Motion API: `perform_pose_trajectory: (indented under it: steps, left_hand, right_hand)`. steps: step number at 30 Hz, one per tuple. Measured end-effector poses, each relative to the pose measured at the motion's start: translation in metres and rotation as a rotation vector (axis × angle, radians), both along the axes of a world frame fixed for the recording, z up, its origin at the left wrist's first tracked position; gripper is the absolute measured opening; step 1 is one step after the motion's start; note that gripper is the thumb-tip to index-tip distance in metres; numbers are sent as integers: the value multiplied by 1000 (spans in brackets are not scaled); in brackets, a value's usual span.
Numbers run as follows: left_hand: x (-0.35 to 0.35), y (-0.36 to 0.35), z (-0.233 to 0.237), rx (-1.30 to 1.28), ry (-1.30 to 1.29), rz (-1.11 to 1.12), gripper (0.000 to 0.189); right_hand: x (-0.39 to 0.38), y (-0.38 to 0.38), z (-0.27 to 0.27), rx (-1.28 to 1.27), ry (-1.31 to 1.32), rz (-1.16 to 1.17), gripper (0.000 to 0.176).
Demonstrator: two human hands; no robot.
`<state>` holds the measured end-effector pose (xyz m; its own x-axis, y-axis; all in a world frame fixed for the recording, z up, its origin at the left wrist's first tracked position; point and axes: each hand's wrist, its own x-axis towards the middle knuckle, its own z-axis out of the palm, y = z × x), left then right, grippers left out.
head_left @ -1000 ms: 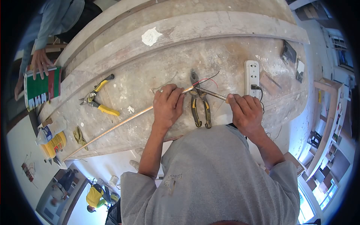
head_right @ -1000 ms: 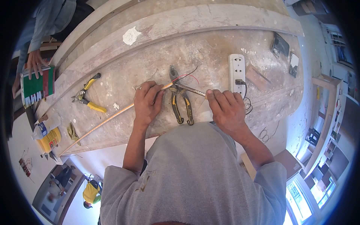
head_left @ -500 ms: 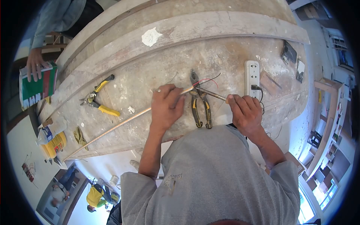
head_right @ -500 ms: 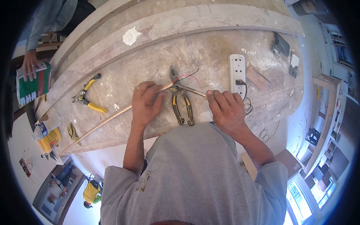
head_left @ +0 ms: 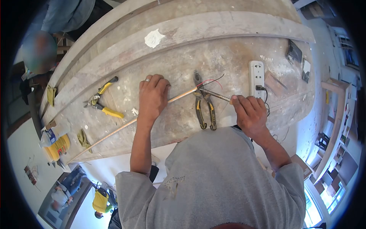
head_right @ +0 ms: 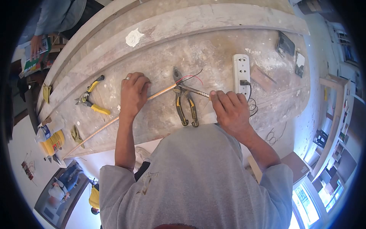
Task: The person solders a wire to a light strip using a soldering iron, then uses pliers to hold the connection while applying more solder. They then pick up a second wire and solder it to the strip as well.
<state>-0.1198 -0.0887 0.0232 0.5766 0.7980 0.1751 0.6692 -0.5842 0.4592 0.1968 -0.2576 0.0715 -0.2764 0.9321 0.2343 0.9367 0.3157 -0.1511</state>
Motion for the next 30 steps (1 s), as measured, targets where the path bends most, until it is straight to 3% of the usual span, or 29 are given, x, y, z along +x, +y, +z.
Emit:
perform_pose_trajectory:
  steps: [7, 17, 30]
  left_hand:
    - [1, -28, 30, -139, -50, -131, 24]
    - [10, -37, 20, -104, -74, -174, 27]
    - [11, -35, 17, -148, -41, -176, 19]
  right_hand:
    - [0, 0, 2, -31, 0, -6, 51]
    - [1, 0, 1, -21, -6, 0, 49]
    - [0, 1, 2, -16, -15, -3, 46]
